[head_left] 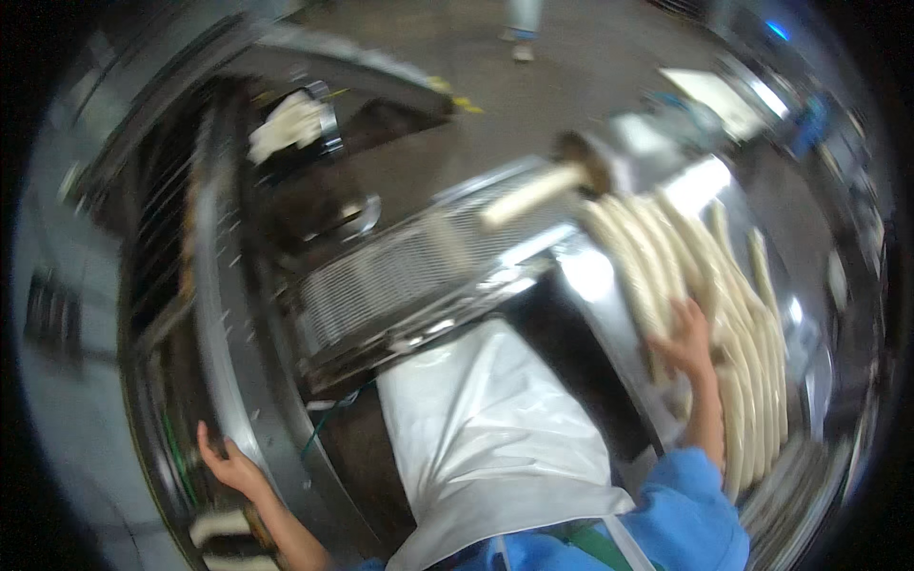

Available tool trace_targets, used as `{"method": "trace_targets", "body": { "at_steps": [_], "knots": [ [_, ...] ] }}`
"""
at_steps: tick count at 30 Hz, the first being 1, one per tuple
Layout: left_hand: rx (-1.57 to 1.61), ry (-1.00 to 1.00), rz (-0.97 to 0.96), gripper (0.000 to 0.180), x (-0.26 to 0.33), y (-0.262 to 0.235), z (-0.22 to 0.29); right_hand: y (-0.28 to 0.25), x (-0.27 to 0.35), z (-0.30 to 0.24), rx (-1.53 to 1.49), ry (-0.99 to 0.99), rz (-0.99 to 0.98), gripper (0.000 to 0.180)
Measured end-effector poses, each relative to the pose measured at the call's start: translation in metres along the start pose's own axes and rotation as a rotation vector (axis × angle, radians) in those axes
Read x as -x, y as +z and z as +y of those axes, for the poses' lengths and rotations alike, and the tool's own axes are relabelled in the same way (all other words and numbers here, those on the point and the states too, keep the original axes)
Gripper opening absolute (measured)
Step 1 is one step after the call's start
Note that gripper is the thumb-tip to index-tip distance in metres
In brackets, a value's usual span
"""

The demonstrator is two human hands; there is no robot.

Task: The person picks up long pieces of dough from a table and places them onto a moving conveyor belt for processing.

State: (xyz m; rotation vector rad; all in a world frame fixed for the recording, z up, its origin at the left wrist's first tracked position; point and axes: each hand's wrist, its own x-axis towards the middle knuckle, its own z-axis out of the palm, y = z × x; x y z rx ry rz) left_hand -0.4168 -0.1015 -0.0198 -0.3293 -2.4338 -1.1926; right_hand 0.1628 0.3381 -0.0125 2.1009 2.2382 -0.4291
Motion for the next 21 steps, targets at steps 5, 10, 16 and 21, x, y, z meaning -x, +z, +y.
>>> {"method": "trace_targets", "body": {
  "at_steps": [5, 10, 16, 21],
  "knots": [
    [0.2, 0.429, -0.654, 0.043, 0.061, 0.157, 0.138, 0.001, -0.024, 0.098, 0.168, 0.054, 0.722, 0.074],
    [0.232, 0.752, -1.037, 0.056, 0.111, 0.303, 0.255, -0.004, -0.064, 0.125, -0.05, 0.219, 0.429, 0.063],
    [-0.08, 0.852, -1.095, 0.064, 0.14, 0.377, 0.289, -0.011, -0.058, 0.086, -0.282, -0.28, 0.336, 0.049],
    [-0.235, 0.849, -0.988, 0.066, 0.151, 0.391, 0.292, -0.027, -0.029, 0.096, -0.45, -0.087, 0.069, 0.054]
  ]
}}
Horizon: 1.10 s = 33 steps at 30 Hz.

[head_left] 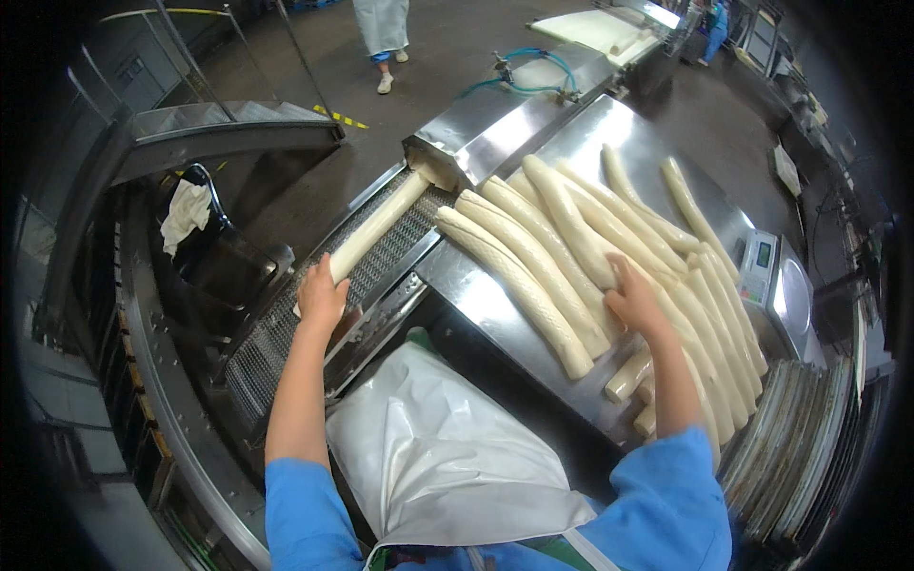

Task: The person picks up long pieces of dough from a table and places them onto a moving conveyor belt for processing.

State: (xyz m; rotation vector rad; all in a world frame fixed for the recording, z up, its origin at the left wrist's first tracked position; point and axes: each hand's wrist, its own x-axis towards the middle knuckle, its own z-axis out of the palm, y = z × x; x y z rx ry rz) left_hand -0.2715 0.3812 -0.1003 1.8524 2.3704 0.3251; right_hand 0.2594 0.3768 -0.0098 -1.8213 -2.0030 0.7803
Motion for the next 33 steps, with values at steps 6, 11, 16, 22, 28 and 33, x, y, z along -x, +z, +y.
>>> {"method": "trace_targets", "body": {
  "at_steps": [6, 11, 16, 22, 28, 33],
  "knots": [
    [0.315, -0.051, -0.213, 0.064, -0.002, -0.02, 0.029, 0.019, 0.014, 0.016, 0.091, -0.004, 0.086, 0.067],
    [0.999, -0.227, -0.474, 0.059, 0.037, -0.007, 0.139, 0.045, 0.006, 0.036, 0.047, -0.083, 0.176, 0.073],
    [1.493, -0.191, -0.76, 0.076, 0.1, 0.039, 0.215, 0.02, -0.007, 0.002, -0.718, 0.066, -0.133, 0.071],
    [1.954, -0.3, -0.864, 0.082, 0.132, 0.027, 0.212, 0.0, -0.03, 0.01, -0.963, 0.16, -0.131, 0.061],
    [2.106, -0.364, -0.772, 0.078, 0.153, 0.024, 0.212, 0.025, -0.032, -0.014, -1.026, 0.262, -0.254, 0.048],
    [2.18, -0.328, -0.686, 0.071, 0.154, 0.035, 0.205, 0.048, -0.017, -0.013, -1.094, 0.467, -0.277, 0.041]
  ]
}}
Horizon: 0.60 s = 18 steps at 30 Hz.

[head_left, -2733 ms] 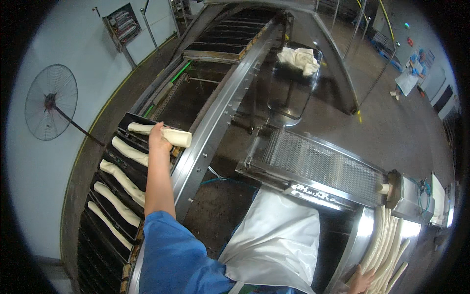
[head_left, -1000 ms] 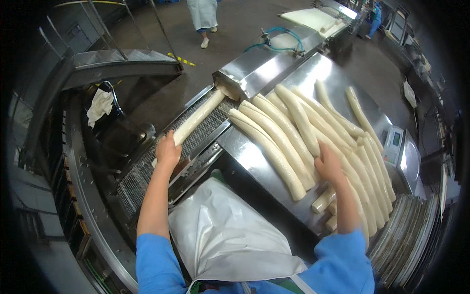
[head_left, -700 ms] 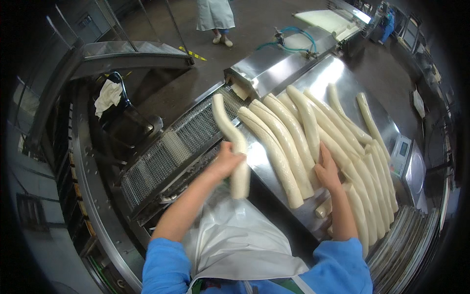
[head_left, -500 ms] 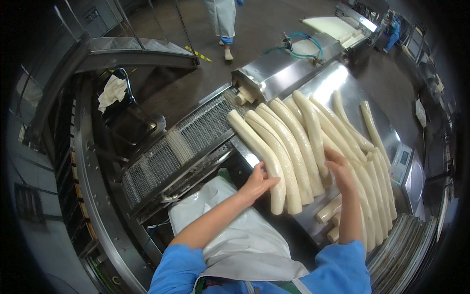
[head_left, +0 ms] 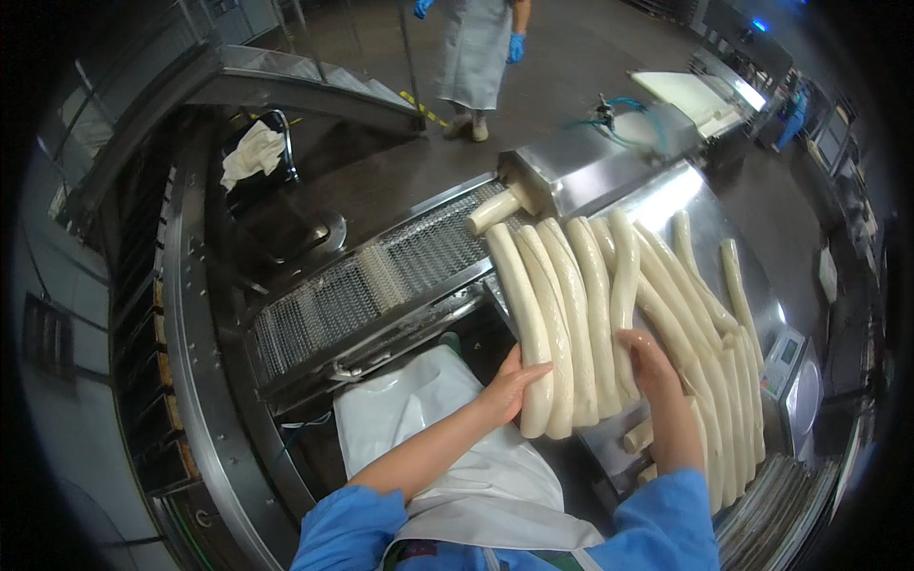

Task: The person picks up long pieces of dough from a table and places them onto a moving conveyor belt for processing.

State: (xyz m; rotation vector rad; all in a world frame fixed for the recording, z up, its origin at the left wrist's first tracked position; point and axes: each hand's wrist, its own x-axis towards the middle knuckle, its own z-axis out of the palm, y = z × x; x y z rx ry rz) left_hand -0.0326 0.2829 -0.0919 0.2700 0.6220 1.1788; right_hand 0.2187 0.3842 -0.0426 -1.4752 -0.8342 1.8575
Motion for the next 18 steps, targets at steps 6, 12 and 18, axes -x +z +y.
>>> {"method": "trace_targets", "body": {
  "at_steps": [6, 12, 18],
  "knots": [
    [-0.061, -0.09, 0.09, 0.06, 0.004, -0.016, 0.023, 0.026, 0.002, 0.029, -0.253, 0.222, -0.165, 0.051],
    [-0.154, -0.132, 0.116, 0.055, 0.018, -0.025, 0.041, 0.049, 0.01, 0.049, -0.347, 0.125, -0.217, 0.067],
    [-0.305, -0.064, 0.073, 0.05, 0.031, -0.013, 0.057, 0.045, 0.013, 0.07, -0.324, -0.106, -0.443, 0.063]
  ]
}}
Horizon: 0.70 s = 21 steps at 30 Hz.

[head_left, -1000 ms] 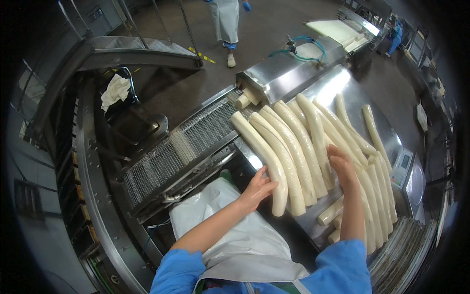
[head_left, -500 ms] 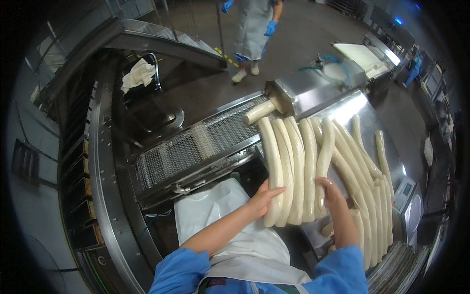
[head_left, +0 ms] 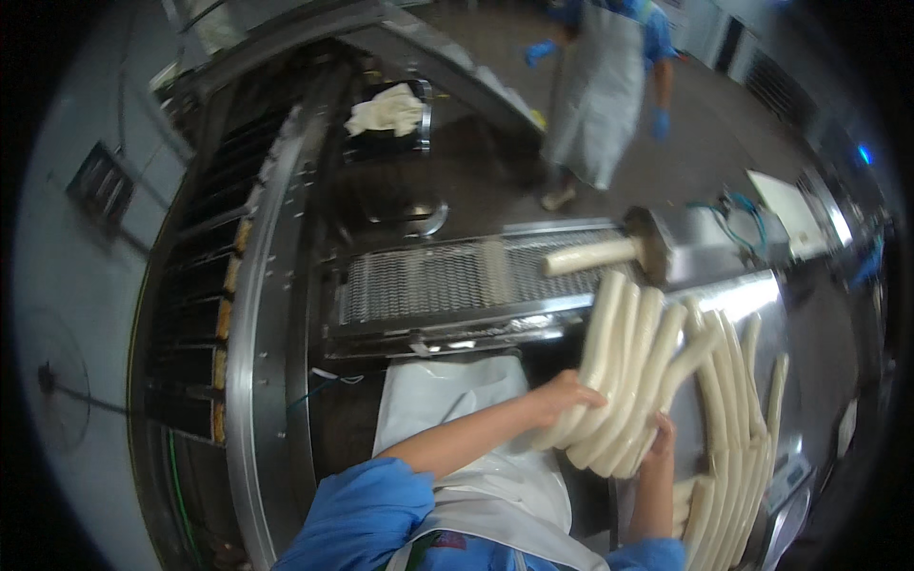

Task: The person picks up long pieces of dough from a table and places them onto a moving conveyor belt for processing.

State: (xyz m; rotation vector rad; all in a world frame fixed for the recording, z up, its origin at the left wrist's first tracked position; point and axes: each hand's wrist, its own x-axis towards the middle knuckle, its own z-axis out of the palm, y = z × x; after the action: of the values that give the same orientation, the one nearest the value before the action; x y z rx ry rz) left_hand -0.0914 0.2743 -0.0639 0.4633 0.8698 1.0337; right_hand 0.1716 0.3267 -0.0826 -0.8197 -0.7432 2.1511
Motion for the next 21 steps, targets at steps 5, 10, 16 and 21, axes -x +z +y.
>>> {"method": "trace_targets", "body": {
  "at_steps": [5, 10, 16, 21],
  "knots": [
    [0.017, 0.038, -0.063, 0.051, 0.015, -0.004, 0.008, -0.022, 0.0, 0.006, -0.12, 0.03, 0.121, 0.071],
    [0.24, 0.073, -0.188, 0.054, 0.048, -0.008, 0.039, 0.067, 0.006, -0.025, 0.144, -0.189, 0.174, 0.058],
    [0.486, 0.182, -0.148, 0.052, 0.128, -0.02, 0.085, 0.224, 0.005, -0.04, 0.319, -0.24, -0.08, 0.048],
    [0.628, 0.37, 0.126, 0.05, 0.233, -0.088, 0.107, 0.363, -0.052, 0.01, 0.466, -0.026, -0.46, 0.048]
  ]
}}
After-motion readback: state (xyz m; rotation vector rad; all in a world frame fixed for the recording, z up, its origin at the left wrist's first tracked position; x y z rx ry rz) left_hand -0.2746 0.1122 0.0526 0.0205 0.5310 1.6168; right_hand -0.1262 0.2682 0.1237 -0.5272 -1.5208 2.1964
